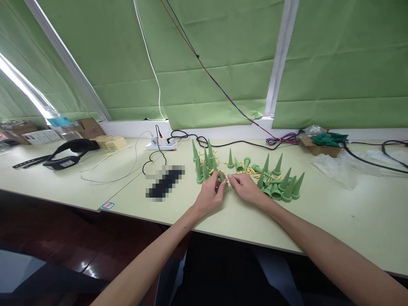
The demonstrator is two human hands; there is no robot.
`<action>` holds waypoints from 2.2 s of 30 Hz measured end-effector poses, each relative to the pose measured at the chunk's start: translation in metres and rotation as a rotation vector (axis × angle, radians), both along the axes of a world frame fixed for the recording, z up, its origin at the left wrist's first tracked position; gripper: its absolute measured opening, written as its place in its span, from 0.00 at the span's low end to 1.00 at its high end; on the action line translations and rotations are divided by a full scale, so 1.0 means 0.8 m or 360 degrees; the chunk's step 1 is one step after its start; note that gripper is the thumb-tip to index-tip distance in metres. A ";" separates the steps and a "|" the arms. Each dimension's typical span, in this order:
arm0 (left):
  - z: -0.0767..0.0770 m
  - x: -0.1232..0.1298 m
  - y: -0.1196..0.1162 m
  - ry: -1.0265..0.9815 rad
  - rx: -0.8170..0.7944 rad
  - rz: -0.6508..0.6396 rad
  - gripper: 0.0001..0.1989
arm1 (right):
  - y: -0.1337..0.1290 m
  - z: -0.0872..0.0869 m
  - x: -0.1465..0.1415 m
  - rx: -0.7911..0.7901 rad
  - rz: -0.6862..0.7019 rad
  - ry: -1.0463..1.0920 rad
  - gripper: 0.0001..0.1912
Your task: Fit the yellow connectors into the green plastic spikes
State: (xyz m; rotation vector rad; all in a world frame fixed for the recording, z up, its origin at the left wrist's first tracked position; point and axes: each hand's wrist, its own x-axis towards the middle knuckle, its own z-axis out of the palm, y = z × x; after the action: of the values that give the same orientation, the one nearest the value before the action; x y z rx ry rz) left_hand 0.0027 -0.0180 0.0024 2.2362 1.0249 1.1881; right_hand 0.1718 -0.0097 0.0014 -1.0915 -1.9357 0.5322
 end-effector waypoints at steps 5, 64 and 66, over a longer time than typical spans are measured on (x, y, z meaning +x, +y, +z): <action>-0.002 0.001 0.002 -0.0043 0.0013 0.0058 0.07 | -0.003 0.003 -0.001 -0.0007 -0.0031 0.0031 0.23; 0.002 0.001 0.002 -0.0087 0.0112 0.0130 0.04 | -0.007 0.011 0.005 -0.0004 0.0112 0.0032 0.13; 0.001 0.001 0.001 -0.0054 0.0098 0.0084 0.05 | -0.005 0.010 0.005 0.0041 0.0061 -0.0008 0.16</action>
State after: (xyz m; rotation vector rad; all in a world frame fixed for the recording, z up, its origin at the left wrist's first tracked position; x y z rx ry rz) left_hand 0.0036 -0.0168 0.0034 2.2403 1.0533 1.2926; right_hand 0.1762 -0.0135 0.0092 -1.0421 -1.9660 0.5248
